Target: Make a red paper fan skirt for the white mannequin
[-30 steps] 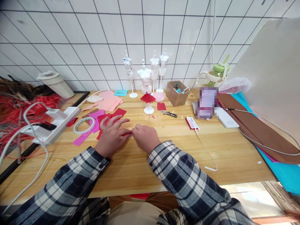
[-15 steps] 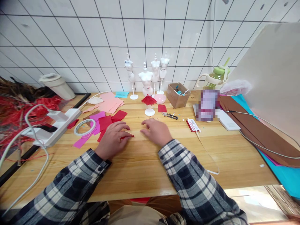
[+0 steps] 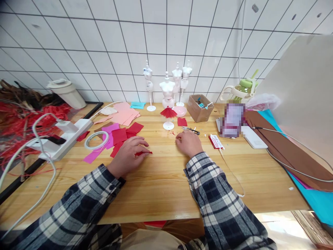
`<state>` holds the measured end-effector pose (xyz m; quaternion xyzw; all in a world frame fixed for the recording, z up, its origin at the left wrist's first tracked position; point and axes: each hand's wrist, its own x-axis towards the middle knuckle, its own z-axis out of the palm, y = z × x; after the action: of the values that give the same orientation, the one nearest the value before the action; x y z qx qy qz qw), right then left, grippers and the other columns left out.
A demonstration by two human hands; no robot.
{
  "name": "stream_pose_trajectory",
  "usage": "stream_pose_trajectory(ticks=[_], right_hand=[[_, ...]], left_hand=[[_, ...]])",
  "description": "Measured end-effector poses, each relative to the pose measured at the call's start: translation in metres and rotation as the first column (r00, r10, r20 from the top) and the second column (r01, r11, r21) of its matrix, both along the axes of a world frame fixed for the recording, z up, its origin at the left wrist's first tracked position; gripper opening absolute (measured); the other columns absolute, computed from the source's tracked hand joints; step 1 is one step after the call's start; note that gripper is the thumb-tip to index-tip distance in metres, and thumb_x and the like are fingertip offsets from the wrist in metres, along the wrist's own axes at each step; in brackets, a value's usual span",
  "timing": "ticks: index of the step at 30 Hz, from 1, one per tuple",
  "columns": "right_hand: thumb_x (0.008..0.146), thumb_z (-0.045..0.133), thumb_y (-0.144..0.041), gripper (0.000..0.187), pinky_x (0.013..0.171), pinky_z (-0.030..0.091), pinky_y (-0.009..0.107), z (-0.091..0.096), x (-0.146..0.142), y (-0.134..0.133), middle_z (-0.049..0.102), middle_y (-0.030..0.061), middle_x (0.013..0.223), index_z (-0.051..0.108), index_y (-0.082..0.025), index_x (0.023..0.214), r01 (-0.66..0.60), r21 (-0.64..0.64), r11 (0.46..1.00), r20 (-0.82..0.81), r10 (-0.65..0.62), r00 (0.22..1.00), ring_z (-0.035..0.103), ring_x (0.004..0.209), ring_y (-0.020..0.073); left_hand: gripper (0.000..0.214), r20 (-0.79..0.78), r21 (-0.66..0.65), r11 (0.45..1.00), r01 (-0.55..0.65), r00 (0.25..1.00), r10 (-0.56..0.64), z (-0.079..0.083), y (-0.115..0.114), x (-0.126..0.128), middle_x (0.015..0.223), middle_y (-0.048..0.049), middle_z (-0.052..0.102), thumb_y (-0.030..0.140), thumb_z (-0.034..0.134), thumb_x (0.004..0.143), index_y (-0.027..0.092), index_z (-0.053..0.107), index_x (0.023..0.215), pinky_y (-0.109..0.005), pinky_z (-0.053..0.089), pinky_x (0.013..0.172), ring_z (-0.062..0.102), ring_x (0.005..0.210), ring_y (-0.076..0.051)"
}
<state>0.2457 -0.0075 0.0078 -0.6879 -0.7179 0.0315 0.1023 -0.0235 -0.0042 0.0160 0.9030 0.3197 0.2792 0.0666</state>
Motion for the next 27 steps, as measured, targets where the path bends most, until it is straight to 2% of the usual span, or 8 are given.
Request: stream_pose_trajectory(ticks=[7,11,13,15,17,19,21,27], right_hand=[[0.083,0.058,-0.030,0.017,0.083,0.039,0.030,-0.001,0.002,0.002,0.067,0.0082,0.090,0.072,-0.019,0.082,0.018,-0.030,0.999,-0.012,-0.019,1.000,0.057,0.094,0.0207],[0.084,0.058,-0.031,0.019,0.082,0.040,0.031,0.006,-0.005,0.000,0.067,0.0082,0.092,0.070,-0.017,0.083,0.099,0.195,0.976,-0.291,-0.038,0.956,0.057,0.090,0.0198],[0.081,0.060,-0.036,0.022,0.077,0.042,0.030,0.010,-0.021,-0.005,0.068,0.0067,0.089,0.070,-0.017,0.083,0.146,0.219,0.965,-0.582,0.009,0.813,0.057,0.080,0.0173],[0.076,0.064,-0.043,0.028,0.067,0.043,0.027,0.012,-0.043,-0.014,0.069,0.0048,0.081,0.071,-0.016,0.081,0.036,0.036,0.999,-0.845,0.011,0.534,0.056,0.070,0.0151],[0.076,0.061,-0.049,0.036,0.061,0.041,0.025,0.012,-0.067,-0.024,0.069,0.0047,0.080,0.073,-0.016,0.080,-0.141,-0.094,0.985,-0.957,-0.051,0.286,0.055,0.067,0.0132],[0.074,0.063,-0.051,0.038,0.057,0.038,0.023,0.010,-0.087,-0.032,0.069,0.0048,0.081,0.073,-0.016,0.082,-0.237,-0.150,0.960,-0.985,-0.125,0.118,0.054,0.065,0.0112],[0.069,0.069,-0.050,0.038,0.053,0.035,0.021,0.007,-0.099,-0.037,0.066,0.0026,0.074,0.073,-0.015,0.083,-0.241,-0.195,0.951,-0.981,-0.190,0.044,0.051,0.060,0.0095],[0.059,0.078,-0.045,0.036,0.047,0.032,0.020,-0.003,-0.106,-0.034,0.055,-0.0042,0.057,0.067,-0.015,0.076,-0.067,-0.255,0.965,-0.963,-0.260,-0.073,0.045,0.050,0.0069]], left_hand=[[0.015,0.113,-0.099,0.995,0.032,0.993,-0.021,-0.003,-0.001,0.002,0.091,-0.0049,0.071,0.021,0.059,0.081,0.024,0.073,0.079,-0.042,0.047,0.094,0.061,0.101,-0.022],[0.012,0.155,-0.257,0.963,-0.086,0.979,0.129,-0.001,-0.002,0.003,0.091,-0.0051,0.073,0.025,0.059,0.082,0.022,0.070,0.082,-0.041,0.049,0.091,0.064,0.098,-0.023],[0.013,0.184,-0.362,0.915,-0.176,0.949,0.255,0.000,-0.003,0.004,0.089,-0.0057,0.073,0.030,0.060,0.081,0.021,0.069,0.080,-0.039,0.052,0.083,0.066,0.088,-0.023],[0.016,0.237,-0.484,0.850,-0.206,0.905,0.354,0.000,-0.003,0.006,0.084,-0.0063,0.074,0.034,0.062,0.078,0.019,0.068,0.079,-0.035,0.053,0.074,0.067,0.079,-0.021],[0.019,0.304,-0.595,0.787,-0.164,0.860,0.409,-0.001,-0.002,0.008,0.079,-0.0069,0.073,0.036,0.064,0.076,0.017,0.066,0.079,-0.033,0.053,0.068,0.067,0.074,-0.021],[0.021,0.356,-0.660,0.744,-0.102,0.830,0.430,-0.003,-0.001,0.010,0.077,-0.0073,0.073,0.036,0.066,0.074,0.016,0.066,0.079,-0.031,0.053,0.066,0.067,0.071,-0.020],[0.021,0.382,-0.682,0.727,-0.073,0.812,0.440,-0.004,-0.001,0.011,0.075,-0.0071,0.073,0.036,0.067,0.072,0.015,0.066,0.077,-0.031,0.053,0.065,0.067,0.069,-0.020],[0.022,0.385,-0.671,0.737,-0.082,0.811,0.441,-0.001,-0.007,0.016,0.074,-0.0068,0.072,0.037,0.070,0.071,0.015,0.067,0.075,-0.031,0.052,0.064,0.066,0.068,-0.019]])
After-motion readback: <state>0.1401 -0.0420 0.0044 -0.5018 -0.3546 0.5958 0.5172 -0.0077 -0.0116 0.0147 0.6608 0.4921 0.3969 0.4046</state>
